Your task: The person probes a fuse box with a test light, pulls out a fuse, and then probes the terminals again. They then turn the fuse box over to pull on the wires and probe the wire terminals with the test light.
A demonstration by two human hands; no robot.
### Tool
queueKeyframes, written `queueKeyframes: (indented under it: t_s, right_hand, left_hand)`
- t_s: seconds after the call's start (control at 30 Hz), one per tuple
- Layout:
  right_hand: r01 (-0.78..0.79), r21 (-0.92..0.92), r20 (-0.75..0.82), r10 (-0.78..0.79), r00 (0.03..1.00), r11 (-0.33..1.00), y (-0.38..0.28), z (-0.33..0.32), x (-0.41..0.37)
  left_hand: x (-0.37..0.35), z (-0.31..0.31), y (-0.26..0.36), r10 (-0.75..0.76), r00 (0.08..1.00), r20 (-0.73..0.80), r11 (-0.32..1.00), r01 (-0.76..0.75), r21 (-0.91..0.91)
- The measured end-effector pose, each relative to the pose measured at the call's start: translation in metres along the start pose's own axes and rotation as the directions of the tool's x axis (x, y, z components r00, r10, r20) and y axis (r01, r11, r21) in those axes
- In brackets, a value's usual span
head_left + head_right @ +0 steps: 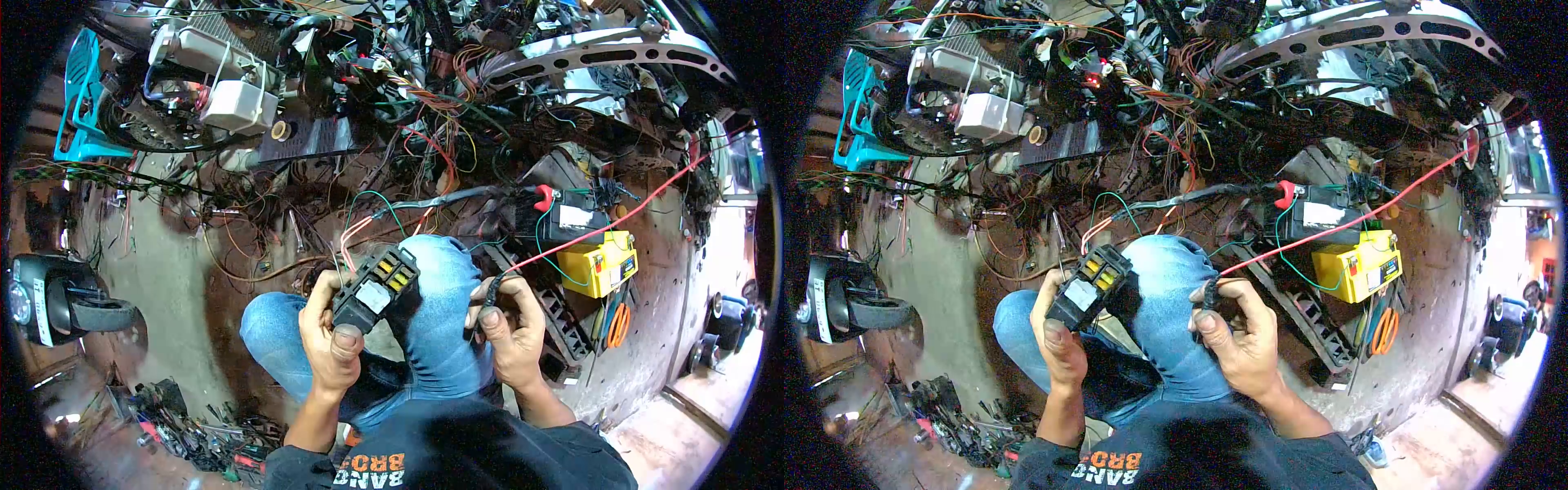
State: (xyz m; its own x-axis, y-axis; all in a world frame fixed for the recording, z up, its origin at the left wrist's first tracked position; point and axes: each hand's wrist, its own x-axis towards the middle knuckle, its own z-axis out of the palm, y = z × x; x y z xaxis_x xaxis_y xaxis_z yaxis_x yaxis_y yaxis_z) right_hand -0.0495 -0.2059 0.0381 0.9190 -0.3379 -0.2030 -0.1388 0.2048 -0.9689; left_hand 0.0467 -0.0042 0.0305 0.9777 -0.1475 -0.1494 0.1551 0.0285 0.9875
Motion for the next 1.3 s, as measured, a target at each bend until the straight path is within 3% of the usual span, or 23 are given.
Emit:
queueKeyframes:
  t_s: [0.13, 0.23, 0.27, 0.33, 0.37, 0.47, 0.5, 0.6, 0.7, 0.73, 0.77, 0.87, 0.97, 1.07, 1.17, 1.23, 1.3]
  right_hand:
    - [-0.003, 0.071, -0.106, 0.011, 0.994, 0.997, -0.003, 0.009, 0.003]
    - [0.083, -0.246, -0.143, -0.121, 0.982, 0.966, 0.001, -0.001, 0.007]
    - [0.104, -0.399, -0.146, -0.175, 0.974, 0.911, 0.001, -0.004, 0.008]
    - [0.018, -0.679, -0.080, -0.098, 0.992, 0.734, -0.012, -0.011, 0.008]
    - [0.002, -0.787, -0.022, -0.032, 0.999, 0.617, -0.025, -0.012, 0.007]
    - [0.077, -0.920, 0.172, 0.221, 0.960, 0.384, -0.057, -0.024, 0.006]
    - [0.161, -0.911, 0.237, 0.163, 0.958, 0.381, -0.068, -0.018, 0.008]
    - [0.356, -0.845, 0.405, 0.042, 0.913, 0.399, -0.099, 0.009, 0.015]
    - [0.575, -0.788, 0.567, -0.106, 0.817, 0.221, -0.101, 0.032, 0.019]
    - [0.610, -0.770, 0.603, -0.100, 0.792, 0.187, -0.101, 0.038, 0.021]
    - [0.660, -0.738, 0.650, -0.113, 0.751, 0.141, -0.101, 0.040, 0.023]
    - [0.755, -0.653, 0.757, -0.058, 0.651, -0.049, -0.101, 0.045, 0.027]
    - [0.813, -0.562, 0.825, -0.039, 0.564, -0.150, -0.110, 0.053, 0.034]
    - [0.855, -0.399, 0.898, 0.050, 0.438, -0.331, -0.125, 0.067, 0.039]
    - [0.910, -0.257, 0.951, 0.082, 0.298, -0.326, -0.125, 0.076, 0.045]
    - [0.931, -0.233, 0.970, -0.003, 0.242, -0.282, -0.120, 0.080, 0.052]
    - [0.943, -0.279, 0.960, -0.064, 0.271, -0.179, -0.113, 0.083, 0.050]
  left_hand:
    - [0.001, -0.001, 0.002, -0.038, 0.999, 0.008, 0.998, 0.038, -0.046]
    - [0.005, -0.008, 0.001, -0.074, 0.995, 0.063, 0.993, 0.080, -0.086]
    - [0.005, -0.011, 0.001, -0.065, 0.995, 0.080, 0.996, 0.069, -0.051]
    - [0.006, -0.018, -0.003, -0.051, 0.991, 0.123, 0.999, 0.050, 0.013]
    - [0.005, -0.012, -0.007, 0.023, 0.998, 0.053, 1.000, -0.022, -0.015]
    - [0.007, -0.019, 0.000, 0.024, 0.988, 0.155, 0.997, -0.036, 0.075]
    - [0.008, -0.028, 0.004, -0.037, 0.972, 0.230, 0.985, -0.003, 0.170]
    - [0.010, -0.024, 0.015, 0.175, 0.926, 0.333, 0.908, -0.283, 0.308]
    - [0.006, -0.022, 0.011, 0.289, 0.873, 0.392, 0.856, -0.419, 0.302]
    - [0.006, -0.022, 0.010, 0.342, 0.853, 0.395, 0.832, -0.470, 0.295]
    - [0.004, -0.024, 0.012, 0.288, 0.873, 0.393, 0.861, -0.416, 0.292]
    - [0.004, -0.033, 0.012, 0.310, 0.857, 0.412, 0.830, -0.455, 0.321]
    - [0.008, -0.038, 0.020, 0.405, 0.803, 0.437, 0.732, -0.571, 0.371]
    - [0.017, -0.047, 0.035, 0.412, 0.756, 0.509, 0.667, -0.631, 0.397]
    - [0.026, -0.058, 0.038, 0.395, 0.724, 0.565, 0.654, -0.654, 0.381]
    - [0.022, -0.056, 0.025, 0.488, 0.763, 0.425, 0.708, -0.630, 0.318]
    - [0.020, -0.048, 0.021, 0.546, 0.781, 0.303, 0.745, -0.618, 0.250]
